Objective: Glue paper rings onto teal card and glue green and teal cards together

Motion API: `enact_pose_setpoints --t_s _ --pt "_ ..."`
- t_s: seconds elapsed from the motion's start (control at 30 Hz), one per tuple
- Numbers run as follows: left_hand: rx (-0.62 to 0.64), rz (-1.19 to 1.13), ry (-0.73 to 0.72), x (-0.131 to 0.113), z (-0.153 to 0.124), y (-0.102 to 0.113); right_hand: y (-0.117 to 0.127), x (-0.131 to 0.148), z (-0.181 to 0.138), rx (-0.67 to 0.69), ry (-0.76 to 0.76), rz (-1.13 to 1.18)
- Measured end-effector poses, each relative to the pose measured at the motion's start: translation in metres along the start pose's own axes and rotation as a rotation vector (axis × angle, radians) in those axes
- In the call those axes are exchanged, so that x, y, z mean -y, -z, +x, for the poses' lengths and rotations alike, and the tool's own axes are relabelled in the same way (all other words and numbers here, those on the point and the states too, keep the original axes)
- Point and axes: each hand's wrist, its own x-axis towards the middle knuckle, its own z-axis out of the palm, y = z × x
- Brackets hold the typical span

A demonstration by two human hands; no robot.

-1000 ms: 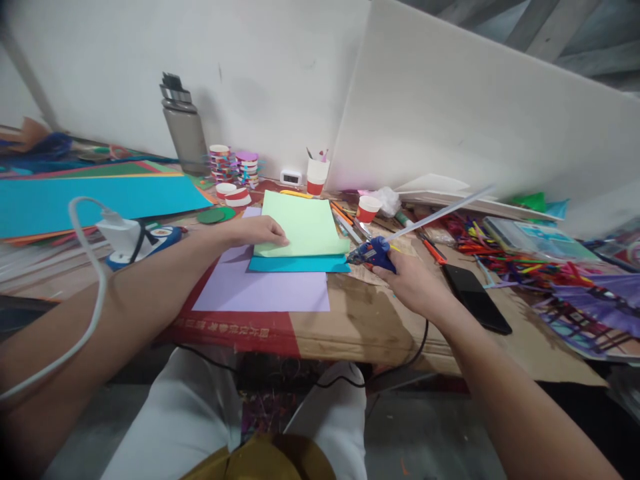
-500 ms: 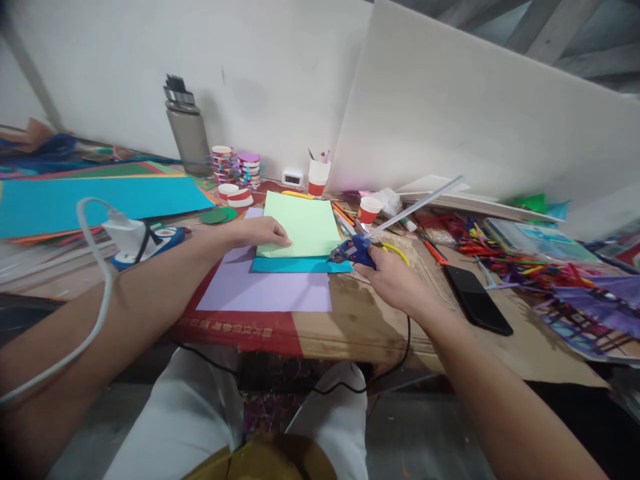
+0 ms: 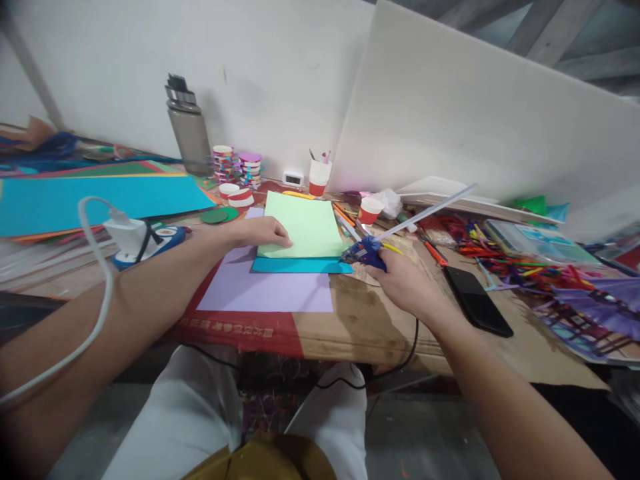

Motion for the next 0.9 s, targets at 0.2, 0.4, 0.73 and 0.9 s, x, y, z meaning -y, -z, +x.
enact_pose_setpoints --t_s 0.2,0.4,0.73,0.9 --pt "-0.024 -0.007 -0.005 -0.002 -0.001 -0.001 0.000 0.029 0.004 0.058 0.003 -0.103" --pt "-0.001 -0.003 0.014 -0.002 -0.001 0.000 -0.006 0.054 0.009 0.123 -0.035 -0.049" --pt "0.169 -0.040 -0.067 -0.011 -0.013 0.014 -0.031 0.084 0.013 0.127 0.052 0.020" --pt "0.244 0.021 -0.140 -0.014 -0.018 0.024 -0.033 0.085 0.012 0.108 0.083 0.043"
